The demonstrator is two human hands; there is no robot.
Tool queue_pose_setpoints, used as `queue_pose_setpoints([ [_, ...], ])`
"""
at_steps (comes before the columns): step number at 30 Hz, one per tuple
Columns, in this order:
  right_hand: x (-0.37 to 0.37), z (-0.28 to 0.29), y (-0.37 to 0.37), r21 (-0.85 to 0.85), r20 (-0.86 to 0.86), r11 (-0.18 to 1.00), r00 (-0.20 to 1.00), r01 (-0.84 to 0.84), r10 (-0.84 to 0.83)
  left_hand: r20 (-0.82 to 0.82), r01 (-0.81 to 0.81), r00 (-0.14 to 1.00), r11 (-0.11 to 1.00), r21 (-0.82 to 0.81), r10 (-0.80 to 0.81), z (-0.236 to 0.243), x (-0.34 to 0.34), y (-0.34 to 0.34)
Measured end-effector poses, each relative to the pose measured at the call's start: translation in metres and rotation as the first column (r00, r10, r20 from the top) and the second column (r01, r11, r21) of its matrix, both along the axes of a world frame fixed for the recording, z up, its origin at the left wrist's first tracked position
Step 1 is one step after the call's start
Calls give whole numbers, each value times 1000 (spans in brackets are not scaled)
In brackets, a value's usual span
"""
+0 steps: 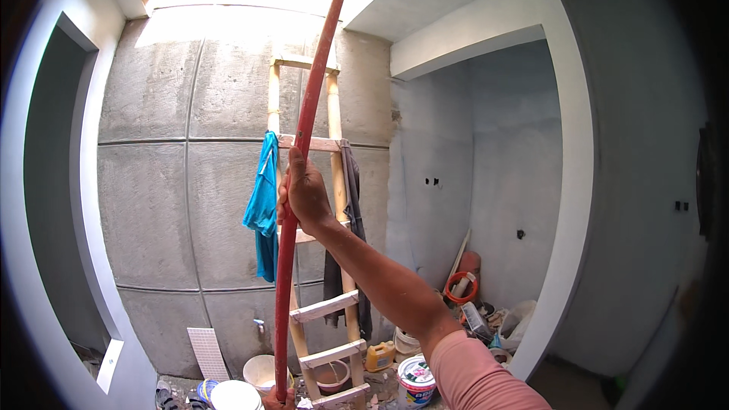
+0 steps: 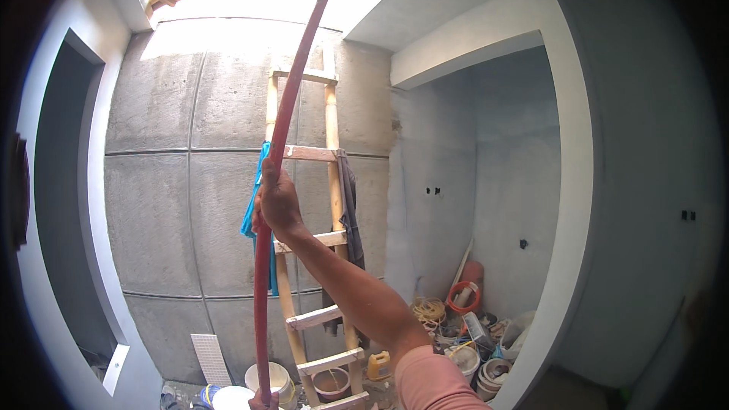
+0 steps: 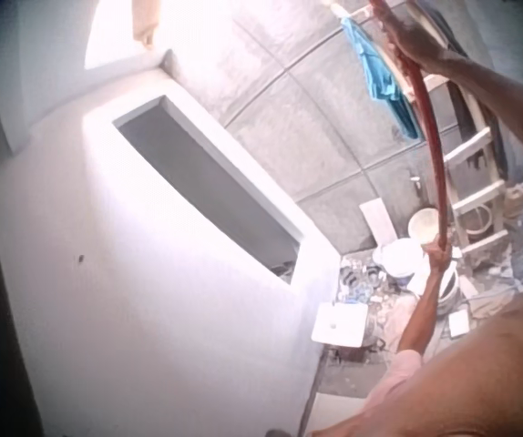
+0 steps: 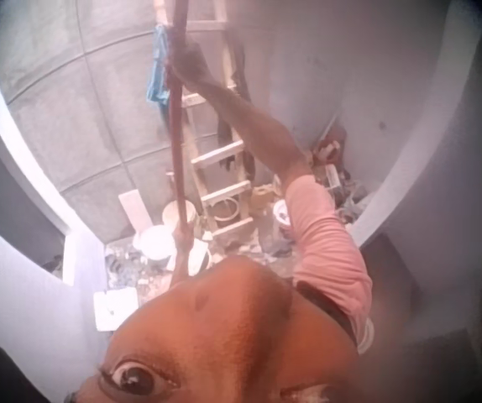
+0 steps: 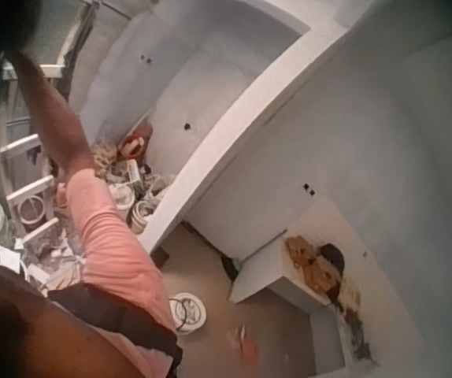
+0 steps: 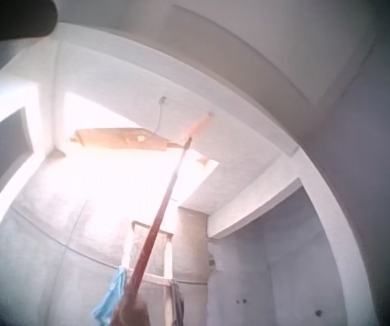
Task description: The person paints the ceiling and upper walls of a room using a long-handled paint roller. They repeatedly dip the roller into a paint bucket and apply white paint to the surfaces. Another person is visible in the background working on the floor.
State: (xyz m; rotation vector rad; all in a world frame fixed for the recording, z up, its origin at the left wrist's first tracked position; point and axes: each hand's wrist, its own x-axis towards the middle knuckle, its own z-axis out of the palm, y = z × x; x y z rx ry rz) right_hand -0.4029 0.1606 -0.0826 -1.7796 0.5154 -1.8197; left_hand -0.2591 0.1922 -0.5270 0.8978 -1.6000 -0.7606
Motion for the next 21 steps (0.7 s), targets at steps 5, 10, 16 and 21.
queue_pose_setpoints([
  [5, -51, 9, 2, 59, 81, 998, 997, 0, -4, 146, -40, 989, 999, -7, 40, 1, -26, -10],
  [10, -109, 27, -4, 107, 155, 991, 983, 84, -100, 101, -18, 995, 1000, 13, 16, 19, -63, -15],
  [16, -178, 49, -4, 127, 211, 980, 961, 155, -180, 5, -66, 998, 972, -224, 69, 74, -105, 5],
  [21, -228, 76, -10, 121, 196, 979, 963, 161, -183, 32, -51, 998, 976, -213, 59, 111, -123, 10],
])
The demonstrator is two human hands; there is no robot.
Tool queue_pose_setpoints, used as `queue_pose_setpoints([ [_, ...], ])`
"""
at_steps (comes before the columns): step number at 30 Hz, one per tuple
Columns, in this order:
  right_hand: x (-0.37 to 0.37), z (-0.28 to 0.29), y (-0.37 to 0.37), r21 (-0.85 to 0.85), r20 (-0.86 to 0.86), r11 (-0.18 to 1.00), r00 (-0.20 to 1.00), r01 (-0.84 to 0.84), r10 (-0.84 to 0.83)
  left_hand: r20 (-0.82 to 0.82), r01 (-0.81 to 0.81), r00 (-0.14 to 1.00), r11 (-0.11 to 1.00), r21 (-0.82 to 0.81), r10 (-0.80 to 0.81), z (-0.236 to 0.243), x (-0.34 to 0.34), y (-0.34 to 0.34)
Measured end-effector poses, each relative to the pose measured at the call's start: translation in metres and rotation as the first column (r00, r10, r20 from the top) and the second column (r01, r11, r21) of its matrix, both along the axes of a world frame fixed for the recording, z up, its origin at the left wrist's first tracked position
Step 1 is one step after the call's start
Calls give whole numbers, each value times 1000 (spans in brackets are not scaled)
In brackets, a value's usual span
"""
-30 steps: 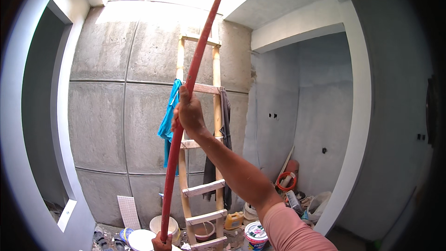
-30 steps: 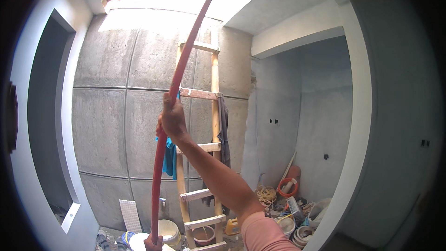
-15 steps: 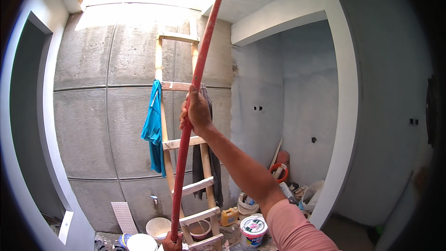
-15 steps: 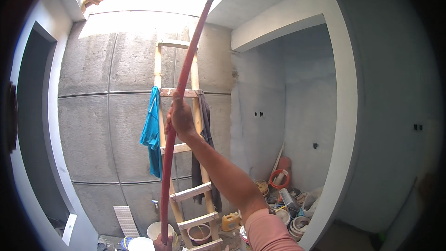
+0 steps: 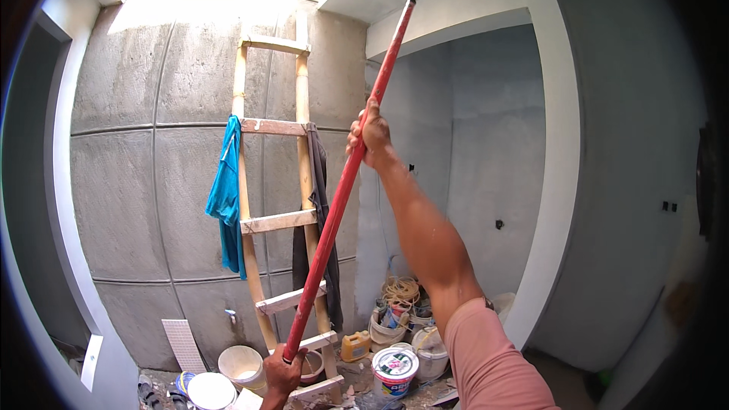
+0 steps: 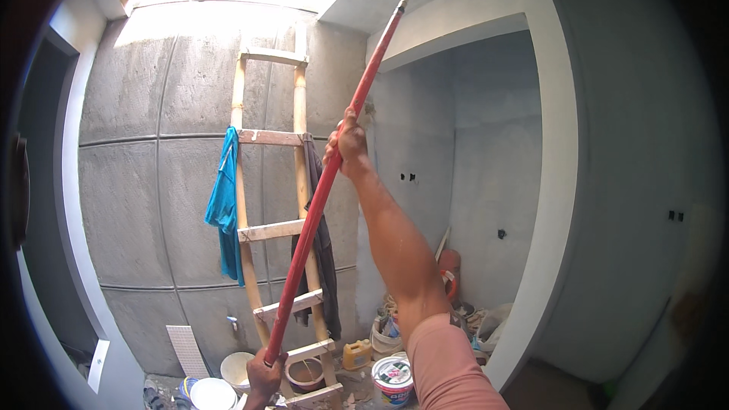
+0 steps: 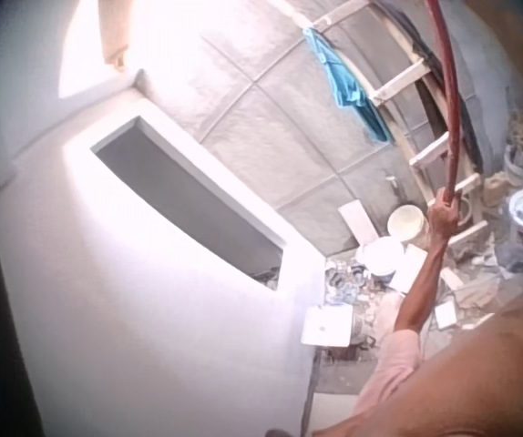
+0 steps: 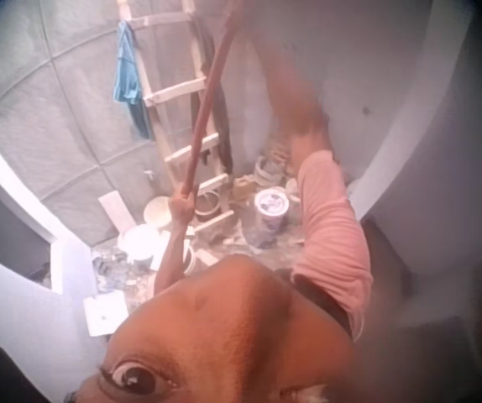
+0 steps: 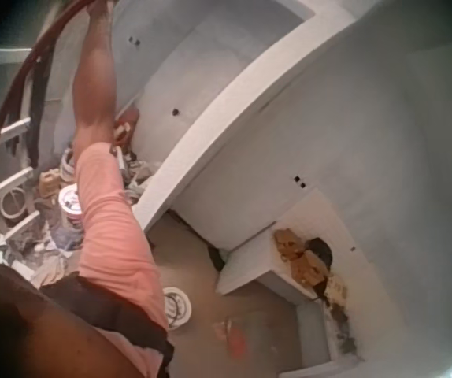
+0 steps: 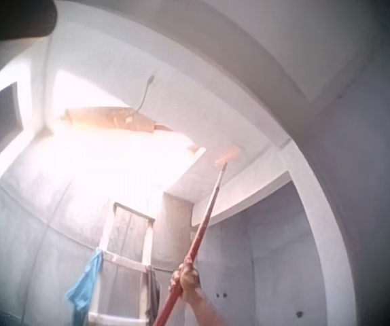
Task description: The person paints the ceiling and upper walls of a room using a long-handled paint roller. They repeatedly dip the roller into a paint bucket and apply white paint to the surfaces. Another person is visible in the background working on the floor.
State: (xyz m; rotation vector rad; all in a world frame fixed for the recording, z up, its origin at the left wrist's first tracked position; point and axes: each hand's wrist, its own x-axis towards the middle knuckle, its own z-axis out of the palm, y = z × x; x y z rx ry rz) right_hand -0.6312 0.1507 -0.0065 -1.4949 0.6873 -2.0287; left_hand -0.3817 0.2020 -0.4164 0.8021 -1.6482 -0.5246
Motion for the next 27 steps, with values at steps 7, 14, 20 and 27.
queue_pose_setpoints([
  [7, -35, 46, -2, 12, 54, 1000, 998, 13, -14, 4, 52, 999, 998, -37, -52, 59, 7, 6],
  [14, 44, 5, -8, 5, -17, 998, 998, -63, 63, -37, -29, 999, 999, -45, 28, -1, 48, -15],
  [20, 86, -17, -11, -5, -67, 997, 995, -74, 74, -62, -54, 997, 997, -56, 50, -35, 68, -24],
  [27, 44, 15, -16, 18, 38, 999, 998, -50, 49, -39, -18, 999, 996, -89, 15, 25, 54, -16],
])
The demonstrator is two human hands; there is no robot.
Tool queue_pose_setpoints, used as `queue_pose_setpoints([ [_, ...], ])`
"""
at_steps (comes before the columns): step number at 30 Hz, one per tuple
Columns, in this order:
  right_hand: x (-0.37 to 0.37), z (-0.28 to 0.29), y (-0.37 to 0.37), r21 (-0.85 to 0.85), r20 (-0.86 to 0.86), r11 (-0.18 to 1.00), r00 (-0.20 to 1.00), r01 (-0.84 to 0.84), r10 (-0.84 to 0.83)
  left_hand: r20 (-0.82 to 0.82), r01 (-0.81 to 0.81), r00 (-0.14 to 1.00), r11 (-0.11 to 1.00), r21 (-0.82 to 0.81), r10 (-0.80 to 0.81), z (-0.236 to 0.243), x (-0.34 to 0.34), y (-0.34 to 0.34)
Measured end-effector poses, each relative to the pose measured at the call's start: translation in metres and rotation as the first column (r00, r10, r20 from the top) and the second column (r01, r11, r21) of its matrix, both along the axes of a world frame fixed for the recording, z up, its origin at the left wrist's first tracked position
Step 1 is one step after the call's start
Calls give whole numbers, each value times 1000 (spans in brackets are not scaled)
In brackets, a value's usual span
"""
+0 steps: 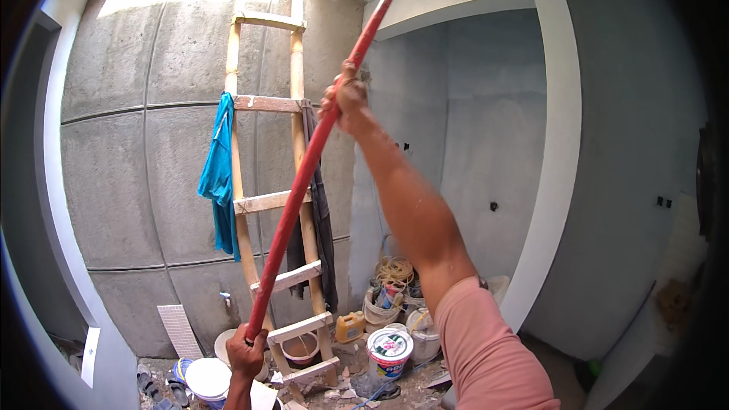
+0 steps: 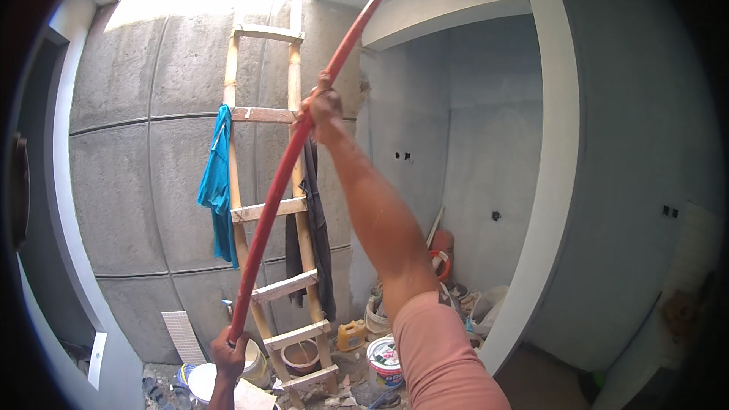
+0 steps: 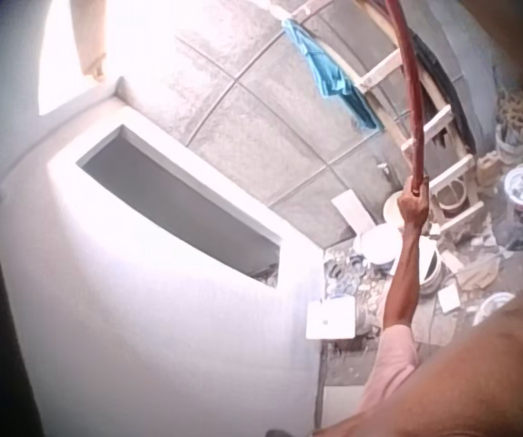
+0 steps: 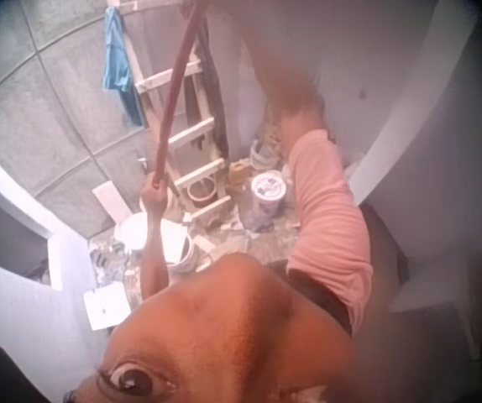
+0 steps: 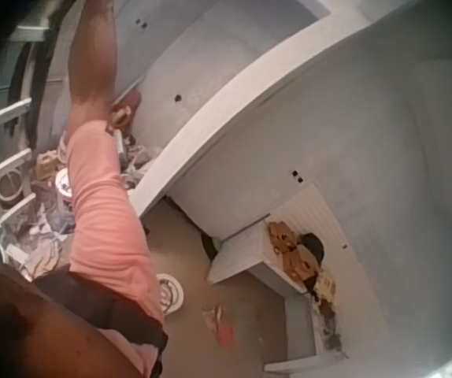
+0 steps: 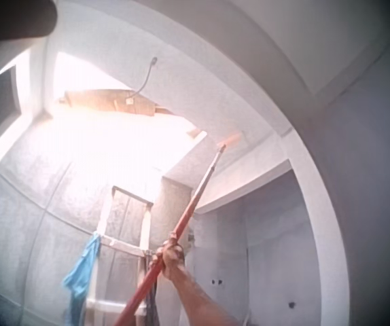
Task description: The person paints the ceiling and upper walls of a room using a long-handled paint roller. They repeatedly dip the roller into a paint bucket and apply white paint to the surfaces. Another person is visible in the background working on the floor.
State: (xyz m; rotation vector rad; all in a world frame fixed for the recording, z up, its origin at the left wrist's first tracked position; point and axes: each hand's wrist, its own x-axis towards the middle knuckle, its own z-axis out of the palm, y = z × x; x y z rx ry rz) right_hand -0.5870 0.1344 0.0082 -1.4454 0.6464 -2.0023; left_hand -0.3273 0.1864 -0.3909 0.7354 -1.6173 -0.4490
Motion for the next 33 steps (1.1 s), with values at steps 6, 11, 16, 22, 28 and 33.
queue_pose_setpoints([
  [6, -70, 26, 5, 57, 41, 986, 986, 157, -160, 44, 99, 994, 994, 43, -101, 29, -44, 7],
  [11, -85, -14, 12, 93, 31, 957, 960, 274, -278, 77, 152, 984, 983, 103, -160, -14, -60, 8],
  [16, -97, -24, 23, 94, 49, 957, 959, 273, -278, 72, 206, 974, 972, 116, -215, -19, -71, 8],
  [22, -114, 24, 37, 84, 56, 949, 950, 304, -309, 31, 269, 961, 957, 109, -274, 32, -88, 12],
  [28, -66, 10, 29, 36, -29, 966, 966, 258, -257, -22, 184, 983, 983, 6, -184, -10, -64, -6],
  [33, -31, -14, 27, 42, -38, 982, 982, 186, -184, -27, 158, 987, 987, 38, -157, -36, -49, -14],
])
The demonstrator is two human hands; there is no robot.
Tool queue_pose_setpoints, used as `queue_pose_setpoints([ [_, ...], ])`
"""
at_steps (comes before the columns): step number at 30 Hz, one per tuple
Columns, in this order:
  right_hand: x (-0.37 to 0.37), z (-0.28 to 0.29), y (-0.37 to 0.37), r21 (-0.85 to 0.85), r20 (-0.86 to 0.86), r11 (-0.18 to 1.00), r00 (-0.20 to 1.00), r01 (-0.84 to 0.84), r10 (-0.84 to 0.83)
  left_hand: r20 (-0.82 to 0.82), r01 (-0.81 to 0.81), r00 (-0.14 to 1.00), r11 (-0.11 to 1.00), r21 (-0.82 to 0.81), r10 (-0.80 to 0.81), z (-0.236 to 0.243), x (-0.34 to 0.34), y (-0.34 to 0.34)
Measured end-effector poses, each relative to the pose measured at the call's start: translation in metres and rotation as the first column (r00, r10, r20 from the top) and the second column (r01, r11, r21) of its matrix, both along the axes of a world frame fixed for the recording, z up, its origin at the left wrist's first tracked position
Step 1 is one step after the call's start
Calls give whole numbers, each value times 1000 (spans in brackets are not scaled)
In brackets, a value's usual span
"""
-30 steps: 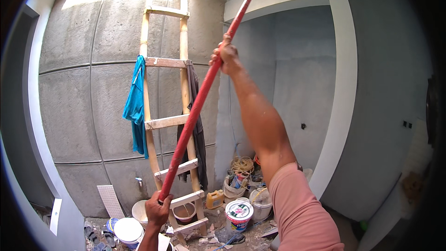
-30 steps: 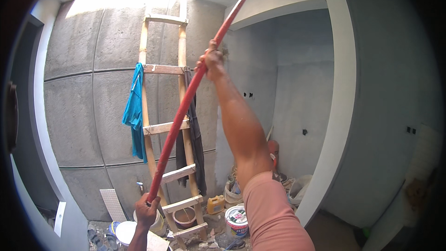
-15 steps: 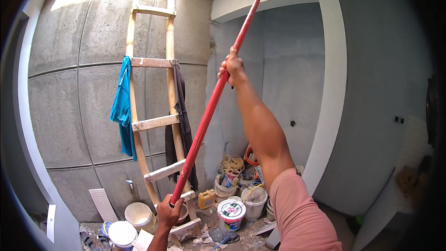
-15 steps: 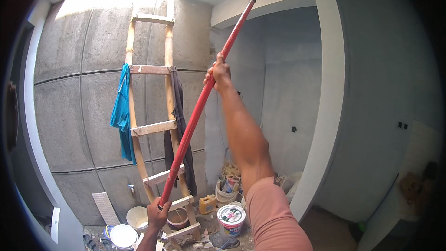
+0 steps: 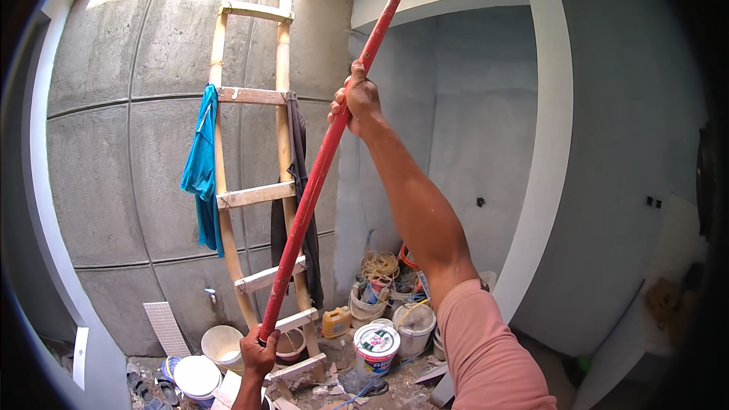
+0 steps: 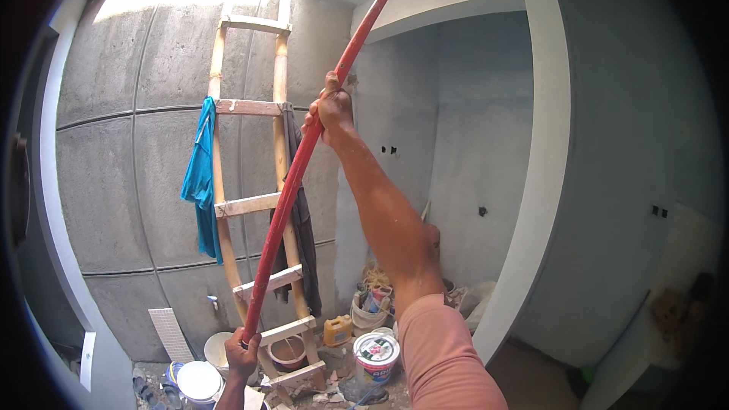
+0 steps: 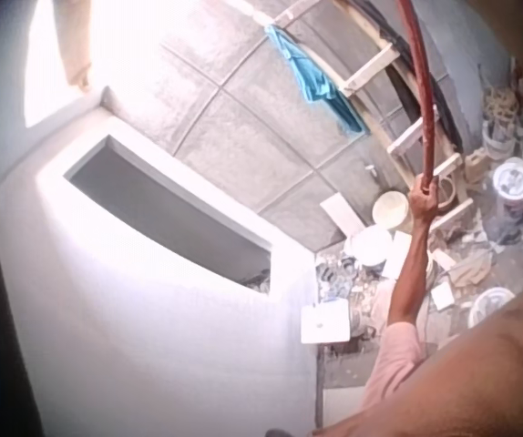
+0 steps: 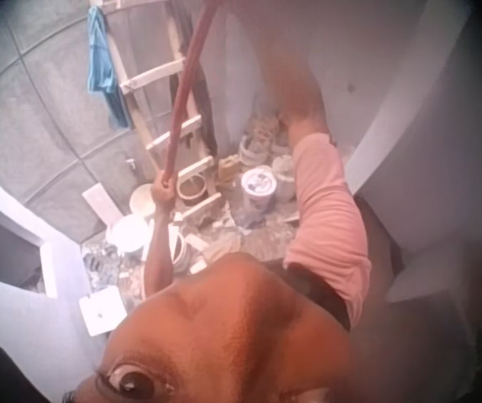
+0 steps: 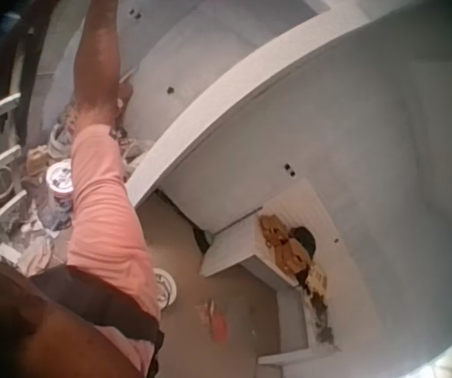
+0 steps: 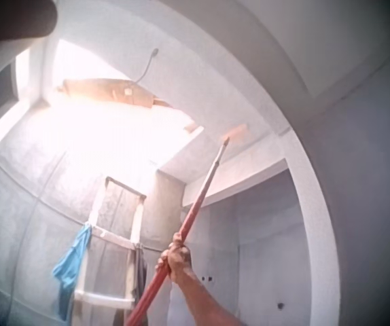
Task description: The person paints the ceiling and upper walls of a room using a long-handled paint roller. They repeatedly dip the roller into a paint bucket and apply white paint to the surfaces. Another person is visible in the background working on the floor.
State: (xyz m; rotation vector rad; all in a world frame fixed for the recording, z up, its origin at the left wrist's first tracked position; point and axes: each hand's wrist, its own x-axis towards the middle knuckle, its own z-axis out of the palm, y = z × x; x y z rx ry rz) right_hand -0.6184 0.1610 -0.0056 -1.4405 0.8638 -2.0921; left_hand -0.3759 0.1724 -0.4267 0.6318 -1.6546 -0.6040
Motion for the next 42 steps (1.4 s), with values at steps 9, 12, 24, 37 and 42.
queue_pose_setpoints([
  [9, -84, 37, 19, 24, 42, 994, 994, 103, -104, 72, 80, 994, 995, 58, -84, 57, -40, 30],
  [12, -74, 36, 20, 12, 33, 997, 996, 78, -78, 39, 53, 998, 999, -2, -53, 46, -40, 26],
  [24, 41, -25, 0, -24, -91, 995, 992, -94, 91, -44, 3, 999, 998, 68, 0, -35, 32, 0],
  [37, 37, -174, 88, -66, -71, 977, 975, 204, -209, 347, 358, 728, 759, 544, -591, -187, -26, 96],
  [42, 20, -240, 158, -7, -95, 839, 834, 545, -543, 317, 578, 564, 639, 508, -762, -149, -22, 115],
])
